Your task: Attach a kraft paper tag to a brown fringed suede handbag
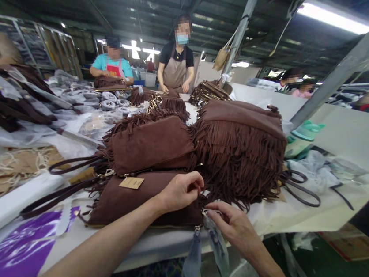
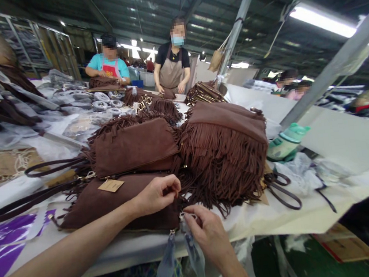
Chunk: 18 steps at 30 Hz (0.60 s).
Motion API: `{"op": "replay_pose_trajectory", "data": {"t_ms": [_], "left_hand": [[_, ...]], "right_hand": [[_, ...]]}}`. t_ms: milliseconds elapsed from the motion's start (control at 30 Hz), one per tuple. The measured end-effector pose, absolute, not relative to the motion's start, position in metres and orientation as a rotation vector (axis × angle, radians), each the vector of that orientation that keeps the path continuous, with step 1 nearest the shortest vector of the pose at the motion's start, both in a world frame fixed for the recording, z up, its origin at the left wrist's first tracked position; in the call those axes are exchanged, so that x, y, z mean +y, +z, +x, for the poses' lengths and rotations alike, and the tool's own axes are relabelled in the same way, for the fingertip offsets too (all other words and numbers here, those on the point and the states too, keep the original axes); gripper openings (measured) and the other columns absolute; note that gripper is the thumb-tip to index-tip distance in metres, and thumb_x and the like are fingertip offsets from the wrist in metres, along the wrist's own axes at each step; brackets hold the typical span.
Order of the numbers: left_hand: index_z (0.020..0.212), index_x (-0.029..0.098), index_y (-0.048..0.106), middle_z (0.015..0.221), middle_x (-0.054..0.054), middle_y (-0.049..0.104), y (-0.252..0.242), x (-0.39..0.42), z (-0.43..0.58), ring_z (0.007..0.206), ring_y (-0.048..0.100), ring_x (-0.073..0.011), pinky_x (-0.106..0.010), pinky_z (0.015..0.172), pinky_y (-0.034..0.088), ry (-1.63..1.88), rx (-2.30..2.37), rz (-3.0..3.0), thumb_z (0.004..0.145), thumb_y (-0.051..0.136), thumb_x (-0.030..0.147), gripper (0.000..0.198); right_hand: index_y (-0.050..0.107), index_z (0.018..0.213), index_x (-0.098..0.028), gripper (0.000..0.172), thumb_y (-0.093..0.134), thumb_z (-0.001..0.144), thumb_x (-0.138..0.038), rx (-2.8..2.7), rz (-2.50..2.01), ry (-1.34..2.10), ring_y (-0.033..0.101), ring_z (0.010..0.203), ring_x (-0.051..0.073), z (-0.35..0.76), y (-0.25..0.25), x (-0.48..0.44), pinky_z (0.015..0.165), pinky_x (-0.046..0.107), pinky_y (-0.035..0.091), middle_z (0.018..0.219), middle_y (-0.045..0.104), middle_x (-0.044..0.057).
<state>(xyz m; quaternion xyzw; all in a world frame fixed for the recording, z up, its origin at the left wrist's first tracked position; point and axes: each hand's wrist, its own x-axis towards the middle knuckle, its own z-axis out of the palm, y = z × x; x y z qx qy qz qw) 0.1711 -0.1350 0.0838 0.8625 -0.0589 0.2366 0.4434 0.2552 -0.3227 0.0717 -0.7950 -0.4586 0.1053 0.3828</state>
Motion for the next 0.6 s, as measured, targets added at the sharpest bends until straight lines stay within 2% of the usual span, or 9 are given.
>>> {"op": "replay_pose_trajectory", "data": {"t_ms": [167, 367, 600], "left_hand": [[0.077, 0.014, 0.06, 0.073, 0.001, 0.062, 0.086, -0.132, 0.171, 0.068, 0.055, -0.0101, -0.018, 0.066, 0.042, 0.387, -0.222, 2.206, 0.065, 0.045, -0.001, 0.024], [0.084, 0.017, 0.068, 0.084, -0.002, 0.065, 0.087, -0.135, 0.17, 0.08, 0.06, -0.0158, -0.022, 0.076, 0.045, 0.192, -0.414, 2.388, 0.067, 0.053, 0.006, 0.025], [0.092, 0.019, 0.072, 0.09, -0.002, 0.068, 0.084, -0.137, 0.17, 0.087, 0.061, -0.0179, -0.024, 0.082, 0.045, 0.154, -0.428, 2.462, 0.069, 0.053, 0.004, 0.033]], "right_hand": [[0.068, 0.077, -0.02, 0.023, 0.051, 0.085, -0.033, -1.186, -2.05, 0.299, 0.059, 0.065, 0.017, 0.253, 0.073, -0.324, 0.061, 0.025, 0.044, 0.069, 0.066, 0.001], [0.072, 0.074, -0.019, 0.028, 0.057, 0.08, -0.042, -1.086, -2.058, 0.291, 0.05, 0.053, 0.014, 0.258, 0.069, -0.337, 0.05, 0.023, 0.039, 0.059, 0.059, -0.001], [0.072, 0.075, -0.018, 0.032, 0.062, 0.077, -0.049, -0.902, -1.992, 0.406, 0.056, 0.063, 0.017, 0.265, 0.061, -0.343, 0.052, 0.023, 0.041, 0.069, 0.064, 0.002]]}}
